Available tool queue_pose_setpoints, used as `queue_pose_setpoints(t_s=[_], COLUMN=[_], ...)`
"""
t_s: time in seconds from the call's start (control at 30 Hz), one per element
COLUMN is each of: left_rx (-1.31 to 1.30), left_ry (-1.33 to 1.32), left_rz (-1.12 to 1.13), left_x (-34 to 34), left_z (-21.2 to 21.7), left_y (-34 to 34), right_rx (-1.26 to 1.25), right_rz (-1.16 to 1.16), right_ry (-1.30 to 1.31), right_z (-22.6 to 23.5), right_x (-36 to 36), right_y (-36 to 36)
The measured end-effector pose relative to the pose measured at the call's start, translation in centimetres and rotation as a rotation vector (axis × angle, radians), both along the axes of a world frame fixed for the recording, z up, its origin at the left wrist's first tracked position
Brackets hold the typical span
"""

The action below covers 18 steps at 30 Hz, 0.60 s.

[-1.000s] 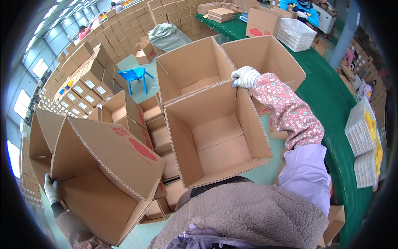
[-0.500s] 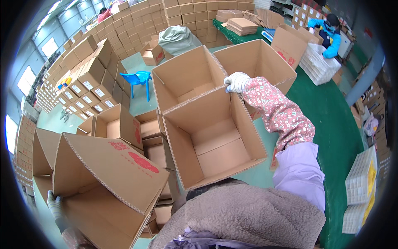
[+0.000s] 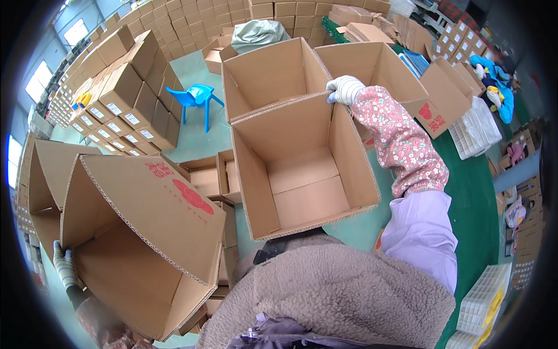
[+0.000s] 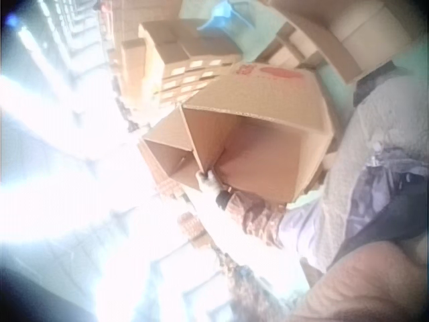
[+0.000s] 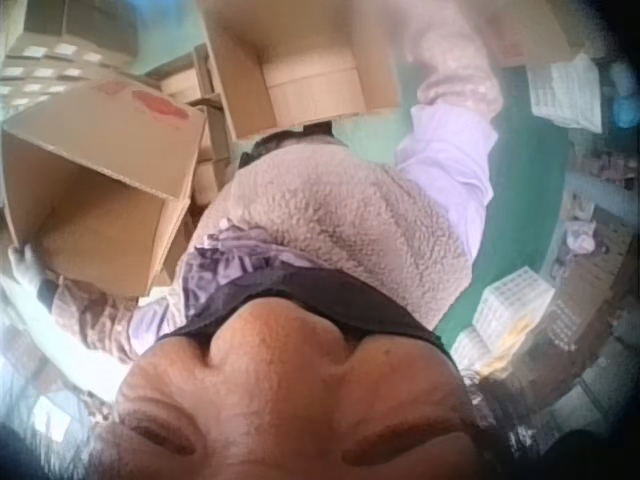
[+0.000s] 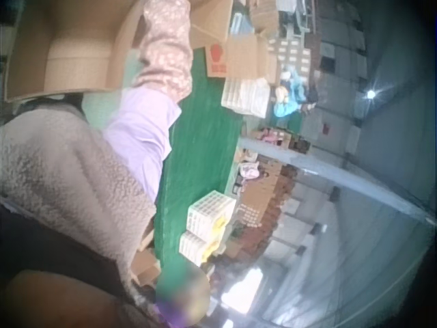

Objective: The person folds flat cardboard sheets into open boxes, stacks them, and moves them across the floor. They also handle a large white sack and place it on a conveyor belt. Other workers are visible sealing boxes in the background.

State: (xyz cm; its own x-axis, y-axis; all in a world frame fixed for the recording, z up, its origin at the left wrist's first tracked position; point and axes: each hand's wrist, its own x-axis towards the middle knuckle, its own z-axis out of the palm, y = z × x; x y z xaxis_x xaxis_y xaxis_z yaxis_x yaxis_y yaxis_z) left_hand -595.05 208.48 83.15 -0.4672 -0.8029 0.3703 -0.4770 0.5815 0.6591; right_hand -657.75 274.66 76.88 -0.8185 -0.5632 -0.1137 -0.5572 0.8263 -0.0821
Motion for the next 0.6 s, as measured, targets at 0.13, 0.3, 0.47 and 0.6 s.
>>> queue_pose_setpoints(t_s=[0.13, 0.3, 0.47, 0.6], left_rx=[-0.074, -0.095, 0.051, 0.133], left_ry=[-0.073, -0.164, -0.104, -0.039], left_rz=[0.015, 0.083, 0.063, 0.045], left_x=[-5.9, -12.7, -17.2, -22.2], left_z=[0.1, 0.5, 0.9, 0.7], left_y=[1.7, 2.4, 4.2, 4.6], right_rx=[-0.036, -0.025, -0.014, 0.088], right_rz=[0.055, 0.099, 0.108, 0.103], right_ry=[0.022, -0.007, -0.043, -0.075], right_z=[-0.9, -1.3, -2.1, -3.1], right_x=[-7.1, -15.8, -22.7, -28.1], right_y=[-0.4, -1.8, -4.3, -6.9])
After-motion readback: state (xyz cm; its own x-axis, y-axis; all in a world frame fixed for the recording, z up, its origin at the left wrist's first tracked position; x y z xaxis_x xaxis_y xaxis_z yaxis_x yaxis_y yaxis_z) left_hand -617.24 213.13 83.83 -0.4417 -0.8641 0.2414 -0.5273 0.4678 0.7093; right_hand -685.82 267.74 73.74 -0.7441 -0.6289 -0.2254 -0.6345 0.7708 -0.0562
